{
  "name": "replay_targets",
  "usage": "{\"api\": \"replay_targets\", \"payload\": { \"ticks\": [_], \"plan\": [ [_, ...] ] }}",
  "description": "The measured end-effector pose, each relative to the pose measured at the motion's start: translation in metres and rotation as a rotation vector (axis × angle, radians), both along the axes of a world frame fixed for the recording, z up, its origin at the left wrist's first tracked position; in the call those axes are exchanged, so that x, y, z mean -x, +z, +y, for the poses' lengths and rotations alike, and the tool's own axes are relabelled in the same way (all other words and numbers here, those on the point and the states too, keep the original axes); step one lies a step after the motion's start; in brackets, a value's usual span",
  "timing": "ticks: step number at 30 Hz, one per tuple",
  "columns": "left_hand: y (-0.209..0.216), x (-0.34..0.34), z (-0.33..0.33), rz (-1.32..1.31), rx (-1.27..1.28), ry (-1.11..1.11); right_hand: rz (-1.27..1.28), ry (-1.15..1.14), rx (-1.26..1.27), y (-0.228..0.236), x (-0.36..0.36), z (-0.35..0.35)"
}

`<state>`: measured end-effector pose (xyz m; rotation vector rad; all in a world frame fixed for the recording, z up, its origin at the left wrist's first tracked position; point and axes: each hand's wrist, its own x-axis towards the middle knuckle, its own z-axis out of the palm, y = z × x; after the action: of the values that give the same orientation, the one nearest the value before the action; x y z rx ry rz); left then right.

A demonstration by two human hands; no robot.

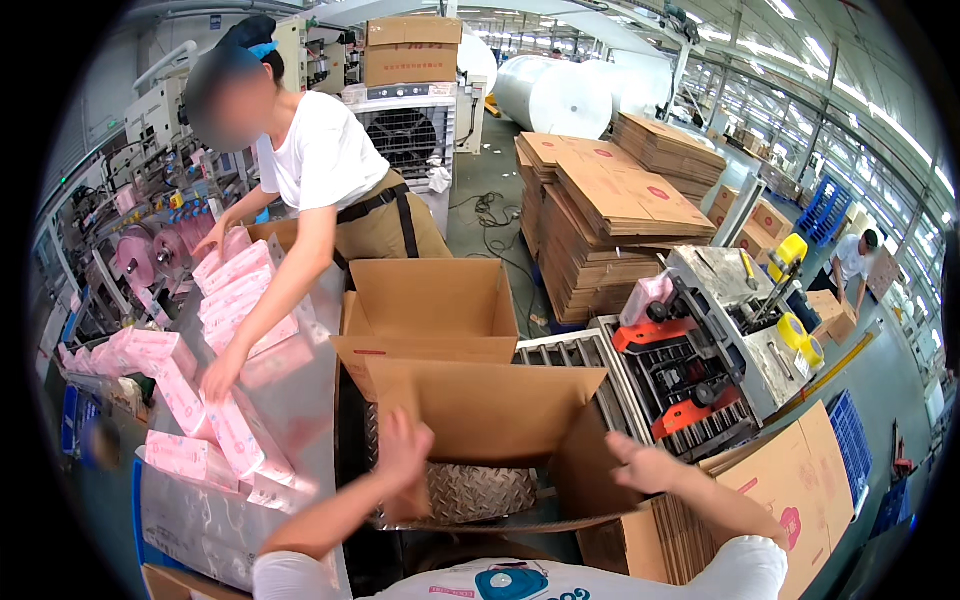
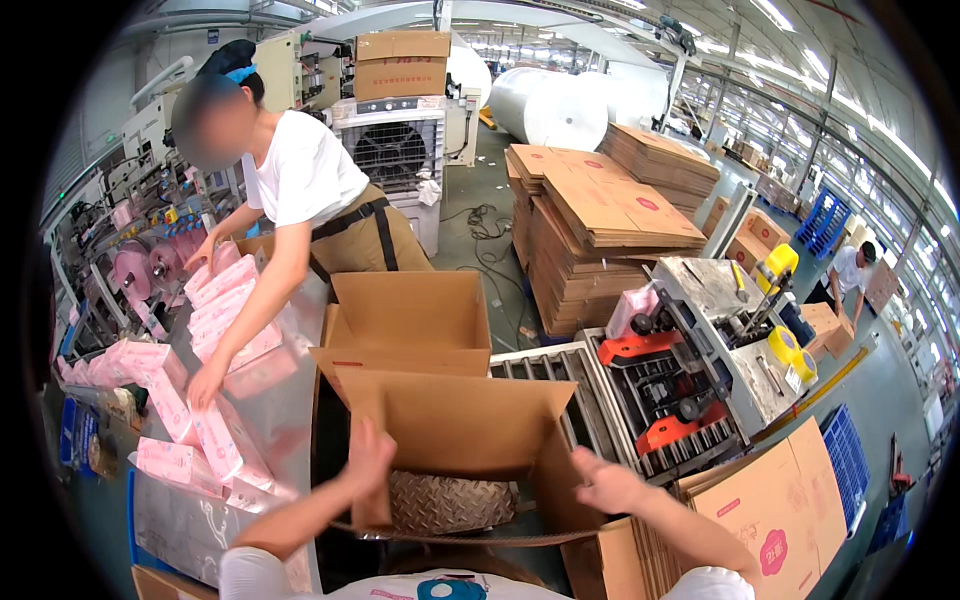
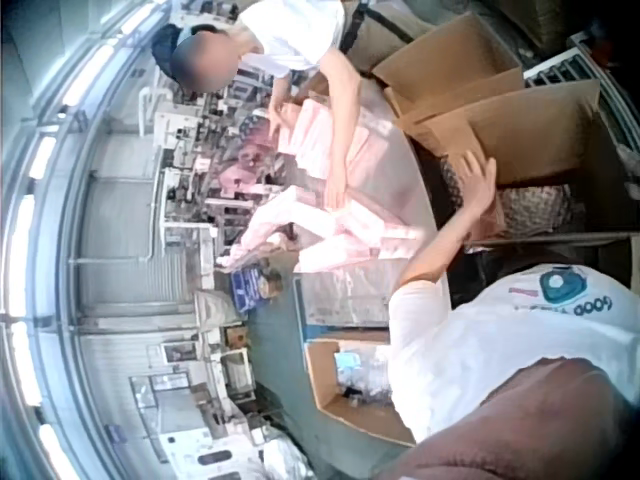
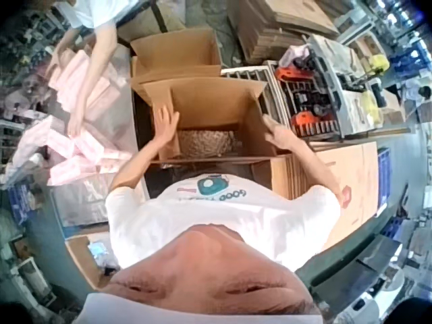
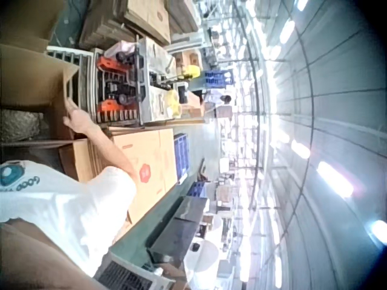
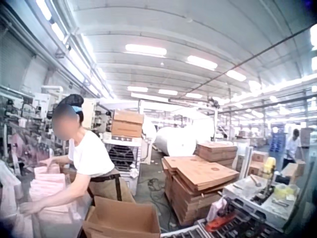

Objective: The person picks up several pink tissue packs, places them into cardboard boxes, and pushes the boxes onto a conveyor belt.

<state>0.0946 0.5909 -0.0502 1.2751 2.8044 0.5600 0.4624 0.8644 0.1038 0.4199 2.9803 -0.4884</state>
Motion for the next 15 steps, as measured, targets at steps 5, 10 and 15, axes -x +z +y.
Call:
{"api": "replay_targets", "payload": {
  "ticks": [5,10,15],
  "plan": [
    [0.009,-0.076,-0.013,0.217,0.456,-0.615,-0.675,0.304,-0.147,-0.053,0.044,-0.044],
    [0.038,-0.039,0.008,-0.531,0.363,-0.514,-0.868,0.735,0.448,-0.022,0.045,-0.067],
    [0.165,-0.023,0.069,-0.444,-0.360,-0.501,-0.098,0.278,0.058,-0.039,0.042,-0.025]
  ]
}}
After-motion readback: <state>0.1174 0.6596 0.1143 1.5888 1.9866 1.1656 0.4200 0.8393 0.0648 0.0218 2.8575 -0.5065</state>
